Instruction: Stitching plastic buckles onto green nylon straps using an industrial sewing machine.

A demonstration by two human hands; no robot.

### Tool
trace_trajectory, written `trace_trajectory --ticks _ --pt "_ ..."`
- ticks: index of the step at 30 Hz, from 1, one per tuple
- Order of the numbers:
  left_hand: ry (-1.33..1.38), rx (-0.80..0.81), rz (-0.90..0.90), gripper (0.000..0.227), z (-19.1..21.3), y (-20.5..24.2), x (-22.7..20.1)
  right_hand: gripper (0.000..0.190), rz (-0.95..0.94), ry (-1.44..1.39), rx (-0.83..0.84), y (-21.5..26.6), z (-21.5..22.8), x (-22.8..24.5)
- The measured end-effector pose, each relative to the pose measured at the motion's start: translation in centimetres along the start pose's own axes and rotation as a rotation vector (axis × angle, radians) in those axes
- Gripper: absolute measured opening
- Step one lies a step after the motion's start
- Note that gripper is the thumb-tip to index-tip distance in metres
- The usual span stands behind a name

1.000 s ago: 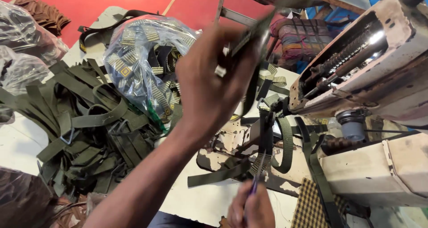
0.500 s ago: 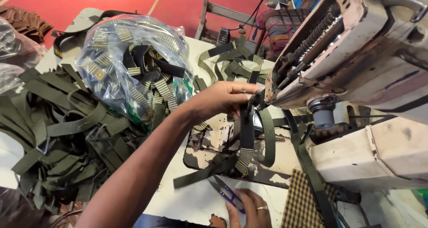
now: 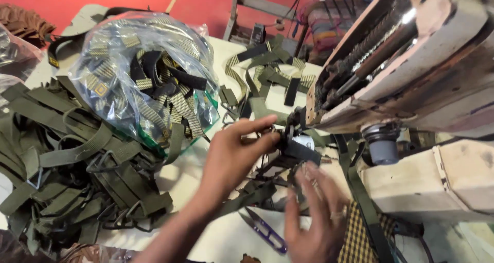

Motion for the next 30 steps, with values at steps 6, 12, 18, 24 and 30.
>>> trace_trajectory --ticks 6,12,18,24,30 --pt "0.198 -0.315 0.047 0.037 -2.2 3.1 0.7 0.053 0.058 0.119 0.097 -3.2 0.9 0.8" --pt "0.259 -0.263 0.113 0.039 -2.1 2.0 0.3 0.061 0.031 0.144 0.13 -3.6 0.8 0.3" --pt "0.219 -0.292 0.155 0.04 -2.1 1.3 0.1 0.063 0.042 0.184 0.135 -4.1 0.4 0.4" --pt "0.375 -0.161 0.172 0.051 -1.0 0.0 0.9 0.074 0.047 0.166 0.15 -3.6 0.1 -0.3" --pt "0.277 0.031 0.027 0.03 0.5 -0.5 1.0 0.046 -0.193 -0.092 0.083 -5.1 0.2 -0.4"
Point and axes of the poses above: each hand's wrist, its own y-axis away from the middle knuckle, its own z-axis out of the back of the hand, x = y × z, the point moved 1 cm from there along -y, towards the middle knuckle, and after that the axes turned 10 degrees about -y, right-handed, at the moved point
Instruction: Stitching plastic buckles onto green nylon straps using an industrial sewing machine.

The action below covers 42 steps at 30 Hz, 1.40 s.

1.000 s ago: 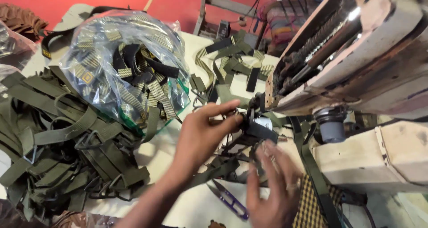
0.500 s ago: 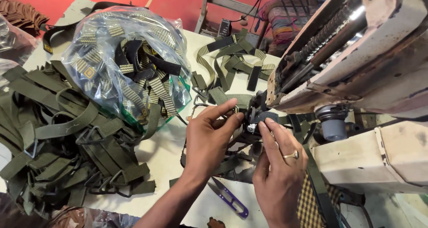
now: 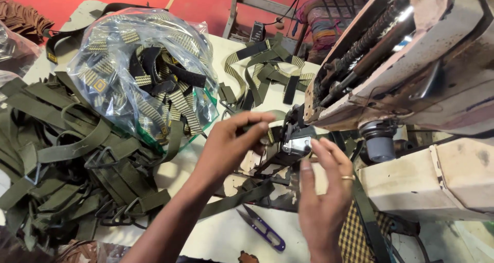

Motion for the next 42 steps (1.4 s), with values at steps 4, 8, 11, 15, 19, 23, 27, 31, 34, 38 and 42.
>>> trace_trajectory --ticks 4,8,11,15,19,23,27,31,34,38,42 --pt "-0.072 -0.104 0.056 0.035 -1.4 3.2 0.4 0.033 -0.514 -0.621 -0.011 -3.2 -0.6 -2.4" --pt "-0.019 -0.179 0.015 0.045 -3.5 5.8 1.5 0.036 -0.733 -1.022 0.176 -6.6 -1.8 -2.6" --pt "0.15 -0.196 -0.065 0.048 -4.8 6.9 2.3 0.049 -0.612 -1.104 0.25 -7.2 -2.2 -4.5" --pt "0.246 -0.224 -0.033 0.047 -5.5 6.6 2.7 0.044 -0.676 -1.091 0.261 -8.0 -2.2 -3.9" --pt "0.188 -0.247 -0.046 0.046 -5.5 6.2 2.6 0.039 -0.624 -1.109 0.242 -8.3 -2.8 -4.4" --pt "0.272 -0.149 0.004 0.049 -4.9 5.9 2.0 0.034 -0.619 -1.05 0.203 -8.9 -3.4 -4.0" --pt "0.061 -0.07 0.192 0.048 -3.0 6.7 -0.7 0.048 -0.671 -1.092 0.206 -9.3 -3.7 -4.8" --pt "-0.425 -0.379 -0.236 0.025 -1.1 4.7 -2.5 0.053 -0.657 -1.019 0.26 -9.6 -3.6 -4.2" --pt "-0.696 -0.378 -0.349 0.022 0.1 0.4 -1.7 0.052 -0.637 -0.971 0.251 -9.9 -3.9 -5.4" --pt "-0.235 0.254 -0.109 0.048 0.9 -5.6 0.7 0.056 -0.668 -1.126 0.169 -9.7 -4.9 -7.1" --pt "-0.148 0.332 -0.066 0.054 1.4 -6.4 1.0 0.059 -0.636 -1.125 0.193 -10.0 -4.9 -8.5"
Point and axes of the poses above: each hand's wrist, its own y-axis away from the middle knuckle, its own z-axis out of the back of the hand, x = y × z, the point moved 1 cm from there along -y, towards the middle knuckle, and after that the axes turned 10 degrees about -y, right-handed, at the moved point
